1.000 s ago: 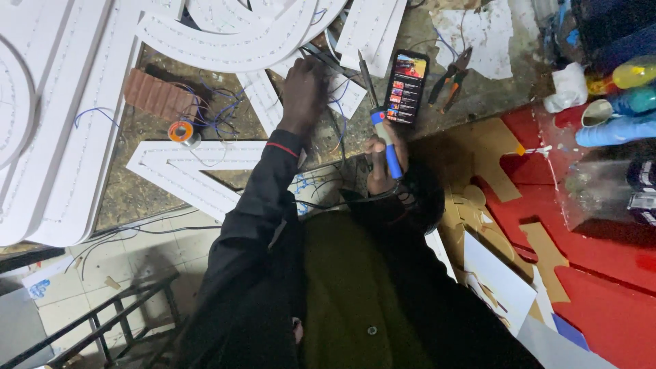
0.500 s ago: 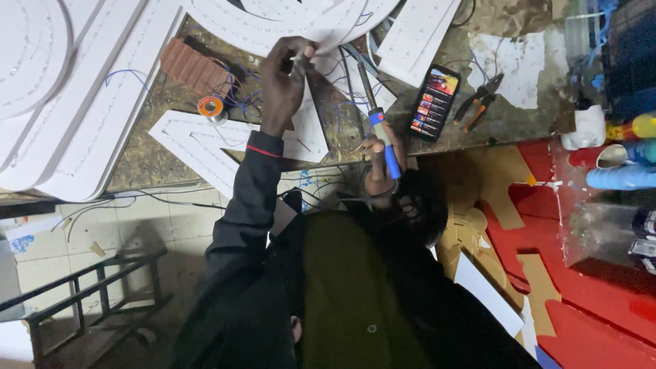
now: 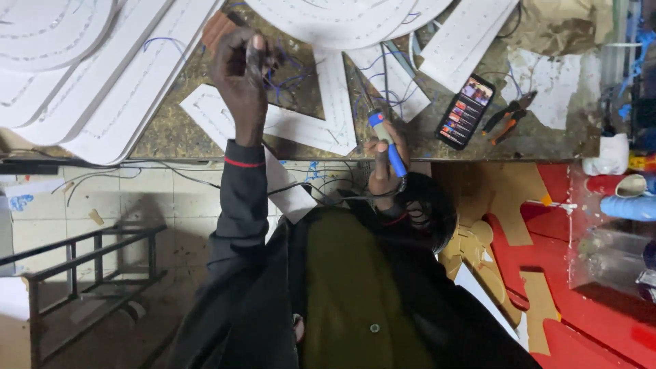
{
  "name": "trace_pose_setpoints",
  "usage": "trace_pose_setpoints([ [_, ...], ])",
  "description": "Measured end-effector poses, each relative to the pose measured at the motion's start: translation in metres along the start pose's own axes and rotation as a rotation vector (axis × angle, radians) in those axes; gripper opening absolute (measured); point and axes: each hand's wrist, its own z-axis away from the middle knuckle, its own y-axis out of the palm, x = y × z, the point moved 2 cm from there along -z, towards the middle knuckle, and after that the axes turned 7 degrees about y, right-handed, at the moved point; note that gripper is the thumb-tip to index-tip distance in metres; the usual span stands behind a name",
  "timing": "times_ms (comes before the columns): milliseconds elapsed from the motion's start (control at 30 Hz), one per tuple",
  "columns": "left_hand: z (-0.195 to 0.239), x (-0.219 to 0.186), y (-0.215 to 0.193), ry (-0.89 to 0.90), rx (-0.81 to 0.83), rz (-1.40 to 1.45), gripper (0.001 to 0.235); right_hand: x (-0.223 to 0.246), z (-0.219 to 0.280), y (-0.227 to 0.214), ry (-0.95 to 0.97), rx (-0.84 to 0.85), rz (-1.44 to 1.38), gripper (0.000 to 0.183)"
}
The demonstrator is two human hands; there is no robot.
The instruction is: Soldering electrical wires to LED strips on a sign component at a workbench.
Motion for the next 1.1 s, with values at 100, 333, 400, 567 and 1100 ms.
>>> trace_pose_setpoints([
  [100,0.024,-0.004,-0.028,-0.186,0.111,-0.046,0.018,-0.001,0.003,0.010,0.025,-0.007,-0.052,0.056],
  [333,0.092,0.008,-0.046,-0.396,0.213,-0.249,0.009,-0.031,0.008,0.016,-0.085,0.037,-0.116,0.050],
  [400,0.110,0.024,-0.042,-0.431,0.246,-0.338,0.009,-0.027,0.010,0.021,-0.047,0.079,-0.069,0.051],
  [567,0.116,0.027,-0.032,-0.275,0.266,-0.406,0.018,-0.036,0.015,0.015,-0.004,0.099,-0.087,0.052],
  [1100,0.142,0.058,-0.036,-0.209,0.320,-0.429,0.015,-0.036,0.018,0.013,0.059,0.191,-0.094,0.049],
])
